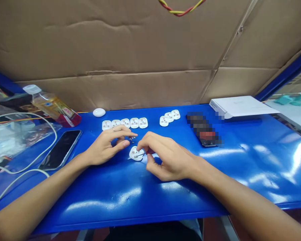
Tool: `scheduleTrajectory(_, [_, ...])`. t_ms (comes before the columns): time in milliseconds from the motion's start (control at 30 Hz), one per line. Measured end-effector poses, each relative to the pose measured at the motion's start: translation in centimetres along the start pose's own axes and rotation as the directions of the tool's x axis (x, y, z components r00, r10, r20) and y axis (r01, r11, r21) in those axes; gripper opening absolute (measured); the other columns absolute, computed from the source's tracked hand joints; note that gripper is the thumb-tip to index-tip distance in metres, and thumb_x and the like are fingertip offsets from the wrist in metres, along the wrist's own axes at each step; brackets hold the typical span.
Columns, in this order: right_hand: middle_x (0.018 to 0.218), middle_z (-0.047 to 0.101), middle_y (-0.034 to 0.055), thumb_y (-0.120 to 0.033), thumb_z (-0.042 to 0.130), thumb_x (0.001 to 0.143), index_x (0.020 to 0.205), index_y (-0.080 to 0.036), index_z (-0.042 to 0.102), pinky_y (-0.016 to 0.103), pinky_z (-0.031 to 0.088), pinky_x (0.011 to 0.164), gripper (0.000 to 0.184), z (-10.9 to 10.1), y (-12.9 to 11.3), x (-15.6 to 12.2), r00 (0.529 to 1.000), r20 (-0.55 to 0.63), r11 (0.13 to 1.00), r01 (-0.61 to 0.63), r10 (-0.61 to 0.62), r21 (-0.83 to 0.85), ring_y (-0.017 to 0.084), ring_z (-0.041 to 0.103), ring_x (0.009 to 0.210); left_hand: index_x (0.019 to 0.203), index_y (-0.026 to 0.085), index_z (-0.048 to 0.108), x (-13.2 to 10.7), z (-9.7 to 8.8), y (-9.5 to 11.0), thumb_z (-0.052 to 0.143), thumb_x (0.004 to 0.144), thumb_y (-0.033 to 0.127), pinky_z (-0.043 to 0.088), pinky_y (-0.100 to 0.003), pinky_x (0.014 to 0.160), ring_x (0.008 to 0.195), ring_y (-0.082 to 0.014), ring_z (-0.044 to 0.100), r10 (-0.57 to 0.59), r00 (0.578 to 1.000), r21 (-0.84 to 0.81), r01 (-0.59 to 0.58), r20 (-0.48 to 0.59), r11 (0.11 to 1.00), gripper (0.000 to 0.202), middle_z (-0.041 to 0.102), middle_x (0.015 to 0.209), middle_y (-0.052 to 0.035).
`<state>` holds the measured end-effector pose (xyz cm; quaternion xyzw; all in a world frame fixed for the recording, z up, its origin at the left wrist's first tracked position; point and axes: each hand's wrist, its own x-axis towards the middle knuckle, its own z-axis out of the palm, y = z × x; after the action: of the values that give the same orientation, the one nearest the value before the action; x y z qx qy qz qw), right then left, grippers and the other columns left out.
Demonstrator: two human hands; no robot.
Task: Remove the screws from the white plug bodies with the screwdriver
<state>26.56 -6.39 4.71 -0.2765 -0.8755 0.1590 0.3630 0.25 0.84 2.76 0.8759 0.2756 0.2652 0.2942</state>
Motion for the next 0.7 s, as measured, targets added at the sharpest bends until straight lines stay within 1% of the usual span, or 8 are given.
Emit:
scheduleTrajectory(167, [0.099, 0.065, 0.0053, -0.003, 0.054, 0.084, 0.117, -0.02, 0.056, 0.03, 0.056, 0.068, 0.037, -0.08, 0.29, -0.1, 0.999, -0.05, 1.0, 0.004, -0.004, 0.009, 0.016, 0.063, 0.081, 0.125, 0.019, 0.073, -0.08, 0.12, -0.11, 0.063, 0.102, 0.035, 0.049, -0.033, 0.083, 0.083, -0.0172, 0.058, 0.009, 0.999, 0.005, -0.009, -0.047, 1.0, 0.03, 0.062, 0.089, -0.0039])
scheduleTrajectory(267, [0.1, 0.065, 0.0048, -0.003, 0.054, 0.084, 0.117, -0.022, 0.056, 0.032, 0.057, 0.07, 0.038, -0.11, 0.37, -0.09, 0.994, -0.106, 1.0, 0.007, -0.008, -0.013, 0.018, 0.063, 0.082, 0.121, 0.02, 0.074, -0.11, 0.08, 0.01, 0.067, 0.099, 0.035, 0.048, -0.03, 0.077, 0.075, -0.0144, 0.053, 0.008, 0.999, -0.011, -0.008, -0.033, 1.0, 0.028, 0.063, 0.093, -0.0039])
scheduleTrajectory(367, [0.1, 0.067, 0.0051, -0.002, 0.055, 0.085, 0.117, -0.023, 0.057, 0.035, 0.057, 0.075, 0.038, -0.1, 0.38, 0.02, 0.986, -0.167, 0.999, 0.016, -0.023, -0.044, 0.02, 0.065, 0.088, 0.115, 0.019, 0.076, -0.08, 0.11, 0.23, 0.073, 0.095, 0.033, 0.047, -0.028, 0.071, 0.075, -0.0137, 0.053, -0.012, 1.0, -0.041, 0.012, 0.0, 0.999, 0.025, 0.068, 0.1, -0.0059])
scheduleTrajectory(433, [0.1, 0.068, 0.0049, -0.002, 0.055, 0.086, 0.116, -0.023, 0.057, 0.036, 0.057, 0.077, 0.036, -0.07, 0.4, 0.13, 0.981, -0.191, 0.998, 0.018, -0.03, -0.064, 0.02, 0.065, 0.09, 0.113, 0.019, 0.078, -0.02, 0.23, 0.37, 0.074, 0.094, 0.032, 0.047, -0.027, 0.07, 0.075, -0.0137, 0.055, -0.025, 1.0, -0.055, 0.025, 0.005, 0.998, 0.023, 0.069, 0.099, -0.0062])
scheduleTrajectory(600, [0.099, 0.067, 0.0045, -0.002, 0.056, 0.087, 0.115, -0.023, 0.058, 0.036, 0.057, 0.077, 0.035, 0.04, 0.57, 0.3, 0.982, -0.185, 0.997, 0.037, -0.048, -0.063, 0.02, 0.065, 0.089, 0.108, 0.02, 0.08, 0.07, 0.67, 0.42, 0.071, 0.097, 0.03, 0.048, -0.028, 0.07, 0.075, -0.0142, 0.058, -0.043, 0.999, -0.075, 0.043, -0.004, 0.996, 0.017, 0.071, 0.096, -0.0059])
scheduleTrajectory(700, [0.099, 0.067, 0.0045, -0.001, 0.056, 0.086, 0.116, -0.024, 0.057, 0.036, 0.057, 0.077, 0.037, 0.03, 0.57, 0.3, 0.982, -0.182, 0.998, 0.03, -0.041, -0.059, 0.02, 0.065, 0.088, 0.106, 0.02, 0.08, 0.1, 0.81, -0.06, 0.068, 0.099, 0.029, 0.049, -0.028, 0.071, 0.077, -0.0149, 0.061, -0.048, 0.998, -0.031, 0.047, -0.033, 0.998, 0.017, 0.073, 0.097, -0.0058])
